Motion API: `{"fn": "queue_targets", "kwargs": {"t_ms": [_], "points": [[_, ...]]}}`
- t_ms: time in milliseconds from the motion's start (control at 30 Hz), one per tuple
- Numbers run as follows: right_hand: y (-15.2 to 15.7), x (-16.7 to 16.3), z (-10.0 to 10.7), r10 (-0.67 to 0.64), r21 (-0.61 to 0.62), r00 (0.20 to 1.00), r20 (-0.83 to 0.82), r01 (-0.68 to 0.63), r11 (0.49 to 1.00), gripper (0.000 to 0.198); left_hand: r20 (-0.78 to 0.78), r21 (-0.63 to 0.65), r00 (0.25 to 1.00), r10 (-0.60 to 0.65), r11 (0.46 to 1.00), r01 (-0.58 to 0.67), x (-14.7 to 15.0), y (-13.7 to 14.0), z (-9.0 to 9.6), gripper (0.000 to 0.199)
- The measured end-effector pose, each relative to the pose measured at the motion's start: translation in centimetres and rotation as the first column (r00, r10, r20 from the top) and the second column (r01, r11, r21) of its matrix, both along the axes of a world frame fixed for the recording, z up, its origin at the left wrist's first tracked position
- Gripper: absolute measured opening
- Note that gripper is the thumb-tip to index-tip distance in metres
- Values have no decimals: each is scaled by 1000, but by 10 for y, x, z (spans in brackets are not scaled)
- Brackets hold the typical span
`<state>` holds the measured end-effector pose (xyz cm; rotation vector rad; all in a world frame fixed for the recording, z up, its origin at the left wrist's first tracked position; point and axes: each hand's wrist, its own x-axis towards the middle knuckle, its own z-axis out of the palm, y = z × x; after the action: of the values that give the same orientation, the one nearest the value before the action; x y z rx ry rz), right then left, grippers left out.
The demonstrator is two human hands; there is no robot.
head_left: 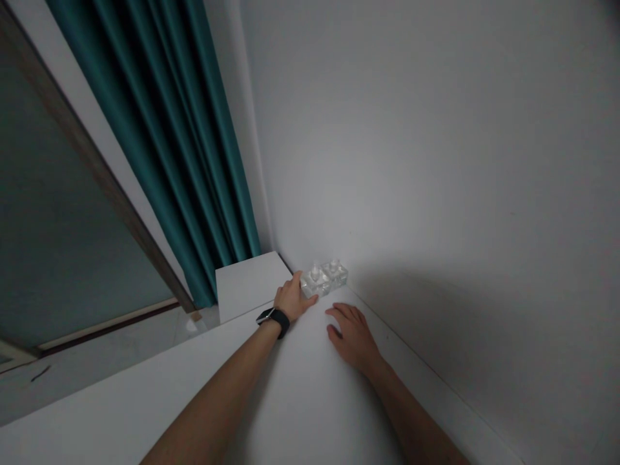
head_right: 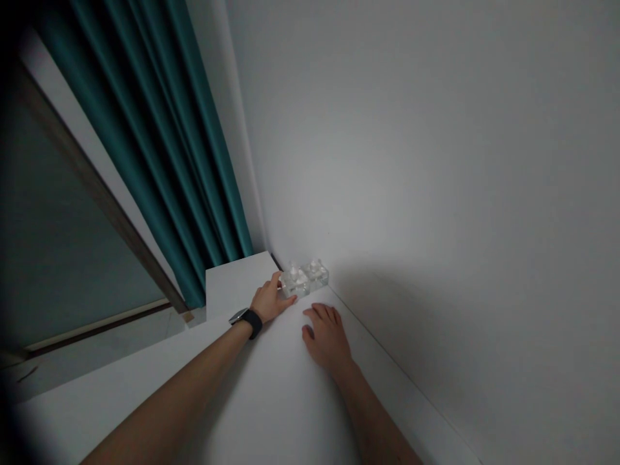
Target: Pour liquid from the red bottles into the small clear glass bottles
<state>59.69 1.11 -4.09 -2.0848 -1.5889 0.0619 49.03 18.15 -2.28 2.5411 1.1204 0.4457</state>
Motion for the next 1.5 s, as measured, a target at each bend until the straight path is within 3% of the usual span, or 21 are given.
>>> {"fn": "queue_targets", "kwargs": {"t_ms": [300, 500, 700, 1033, 1333, 1500], "points": [[-1, 0, 1, 4, -2, 1000, 0, -4, 1000, 35, 2, -35, 1000, 3, 999, -3, 1, -2, 4, 68], [0, 0, 0, 8, -1, 1000, 7, -8, 1000, 35, -31, -59, 999, -13, 998, 11, -7, -4, 7, 95], [1, 1, 0, 10, 12, 1000, 10, -10, 1000, 34, -55, -65, 998, 3, 998, -7, -16, -6, 10, 89], [2, 0, -2, 15, 18, 1000, 19, -15, 1000, 34, 17, -123, 999, 34, 992, -31, -8, 0, -10, 84], [0, -1, 0, 12, 9, 1000, 25, -12, 1000, 35, 6, -132, 1000, 10, 991, -9, -6, 0, -7, 80], [0, 0, -2, 24, 6, 999, 35, -24, 1000, 35, -18, -116, 1000, 20, 993, -22, -9, -6, -4, 87]]}}
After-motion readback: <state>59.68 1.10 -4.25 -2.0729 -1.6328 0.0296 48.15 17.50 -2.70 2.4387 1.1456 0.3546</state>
